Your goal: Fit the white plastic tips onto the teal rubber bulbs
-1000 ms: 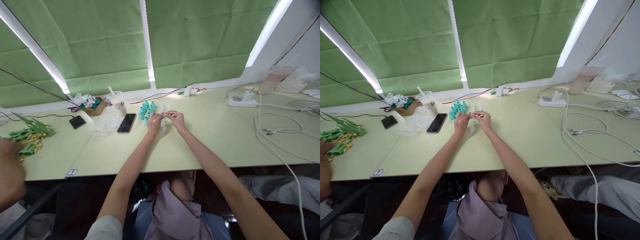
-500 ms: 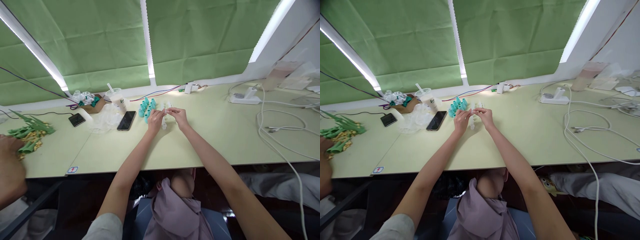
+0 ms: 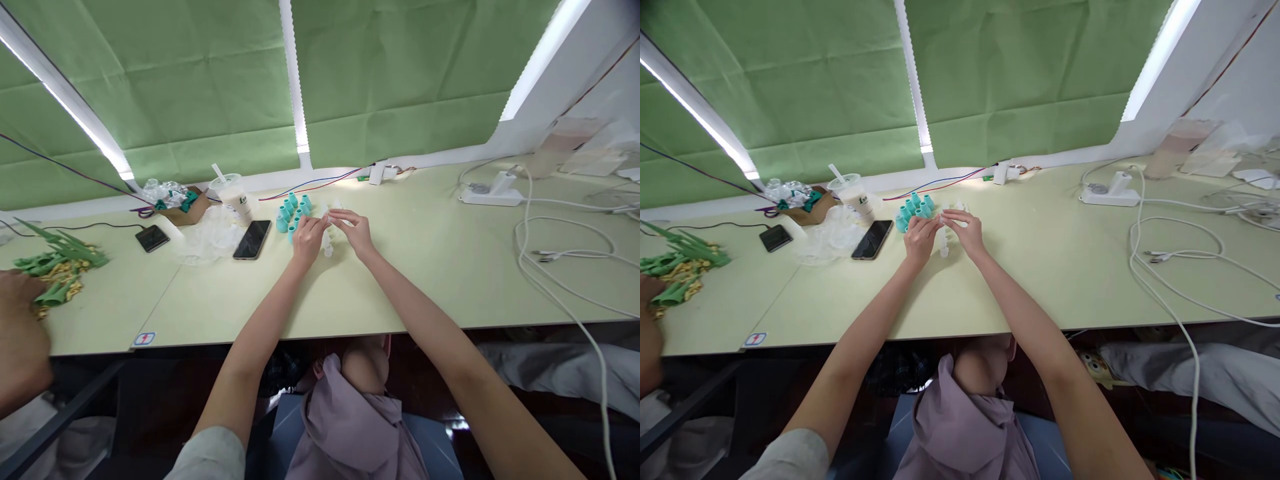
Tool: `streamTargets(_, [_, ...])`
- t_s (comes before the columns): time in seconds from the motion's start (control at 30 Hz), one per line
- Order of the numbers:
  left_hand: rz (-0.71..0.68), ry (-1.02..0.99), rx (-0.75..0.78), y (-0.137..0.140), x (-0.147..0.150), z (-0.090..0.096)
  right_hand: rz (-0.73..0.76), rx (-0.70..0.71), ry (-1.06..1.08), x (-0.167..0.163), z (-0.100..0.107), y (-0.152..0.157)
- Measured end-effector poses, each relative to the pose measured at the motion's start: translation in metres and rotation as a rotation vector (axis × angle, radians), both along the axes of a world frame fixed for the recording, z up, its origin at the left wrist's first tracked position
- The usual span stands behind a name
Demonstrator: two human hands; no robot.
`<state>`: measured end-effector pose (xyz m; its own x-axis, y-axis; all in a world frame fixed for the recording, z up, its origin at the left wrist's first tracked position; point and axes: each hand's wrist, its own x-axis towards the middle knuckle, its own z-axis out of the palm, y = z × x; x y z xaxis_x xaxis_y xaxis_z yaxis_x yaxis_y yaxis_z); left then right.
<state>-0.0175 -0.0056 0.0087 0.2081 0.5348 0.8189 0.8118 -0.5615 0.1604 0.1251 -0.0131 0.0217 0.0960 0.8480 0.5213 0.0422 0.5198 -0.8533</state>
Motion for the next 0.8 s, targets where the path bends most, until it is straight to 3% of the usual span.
streamTargets(0.17, [-0.002,0.008,0.018,0.000,-0.001,0.000,-0.138,0.031,-0.098,-0.003,0.003,-0.008])
streamTargets(0.43, [-0.002,-0.024,0.045,-0.003,0.002,0.004,-0.060,-0.056,-0.012,0.001,0.003,0.002])
streamTargets(0.57, [0.030,-0.049,0.039,-0.002,0.002,0.005,-0.118,-0.091,-0.035,0.027,0.004,0.018])
streamTargets(0.8, [0.044,-0.066,-0.007,0.006,-0.004,0.000,-0.403,-0.389,-0.714,0.080,0.003,0.022])
